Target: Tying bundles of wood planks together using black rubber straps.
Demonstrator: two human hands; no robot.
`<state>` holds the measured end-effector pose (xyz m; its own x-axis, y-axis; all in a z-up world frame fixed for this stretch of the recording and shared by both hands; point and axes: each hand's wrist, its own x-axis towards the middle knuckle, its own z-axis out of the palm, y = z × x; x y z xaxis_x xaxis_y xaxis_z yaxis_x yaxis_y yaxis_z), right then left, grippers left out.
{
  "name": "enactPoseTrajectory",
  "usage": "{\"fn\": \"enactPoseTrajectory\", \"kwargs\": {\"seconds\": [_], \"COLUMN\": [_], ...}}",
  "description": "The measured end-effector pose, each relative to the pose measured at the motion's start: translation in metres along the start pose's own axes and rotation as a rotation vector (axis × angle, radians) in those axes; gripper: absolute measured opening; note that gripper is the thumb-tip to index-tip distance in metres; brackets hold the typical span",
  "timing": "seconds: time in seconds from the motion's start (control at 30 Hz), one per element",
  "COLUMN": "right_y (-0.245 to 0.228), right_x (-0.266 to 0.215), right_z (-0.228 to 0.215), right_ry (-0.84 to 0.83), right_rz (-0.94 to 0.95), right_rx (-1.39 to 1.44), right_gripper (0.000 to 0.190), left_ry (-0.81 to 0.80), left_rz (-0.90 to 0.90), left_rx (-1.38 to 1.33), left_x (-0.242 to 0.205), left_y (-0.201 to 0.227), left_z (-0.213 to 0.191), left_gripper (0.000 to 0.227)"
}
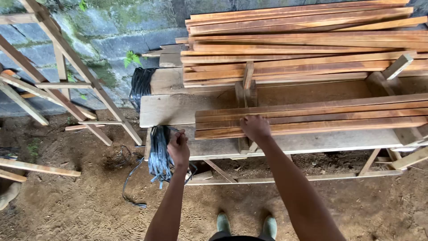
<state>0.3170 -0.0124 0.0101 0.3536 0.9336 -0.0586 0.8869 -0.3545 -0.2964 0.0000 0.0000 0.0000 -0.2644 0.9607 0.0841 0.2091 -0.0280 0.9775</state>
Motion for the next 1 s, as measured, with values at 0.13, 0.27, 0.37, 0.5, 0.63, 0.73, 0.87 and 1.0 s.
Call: {"fn": "enactPoseTrajectory", "kwargs": {"seconds": [0.13, 0.27, 0.37, 0.5, 0.63, 0.73, 0.87, 1.0], "right_y": [-0.006, -0.010, -0.005, -0.007, -0.020, -0.031, -0.024, 0.027], "right_x": [-0.011, -0.015, -0.018, -0.024, -0.042, -0.065, -0.088, -0.085], "right_z": [-0.006, -0.011, -0.006, -0.022, -0.045, -0.068, -0.114, -0.094], "right_ry": [0.024, 0.146, 0.271, 0.289, 0.275, 0.279, -0.127, -0.233], "right_rz": [-0.039, -0.134, -0.266, -0.407, -0.493, -0.481, 0.032, -0.116], "right_rx": [0.032, 0.016, 0.064, 0.116, 0.166, 0.523, 1.252, 1.283], "right_gripper": [0.044, 0.039, 0.032, 0.037, 0.043, 0.043, 0.060, 0.029], "left_ry": [0.023, 0.064, 0.080, 0.016, -0.156, -0.234, -0.300, -0.392], "left_rz": [-0.002, 0.027, 0.083, 0.247, 0.512, 0.486, 0.380, 0.314], "left_rx": [-0.033, -0.269, -0.184, -0.198, -0.203, -0.282, -0.258, -0.198], "left_x": [-0.029, -0.035, -0.042, -0.044, -0.082, -0.102, -0.132, -0.156], "left_y": [0.021, 0.035, 0.038, 0.037, 0.092, 0.120, 0.137, 0.126], "left_z": [0.008, 0.009, 0.004, 0.017, 0.054, 0.081, 0.095, 0.126], "left_gripper": [0.021, 0.020, 0.019, 0.017, 0.026, 0.024, 0.019, 0.015]}}
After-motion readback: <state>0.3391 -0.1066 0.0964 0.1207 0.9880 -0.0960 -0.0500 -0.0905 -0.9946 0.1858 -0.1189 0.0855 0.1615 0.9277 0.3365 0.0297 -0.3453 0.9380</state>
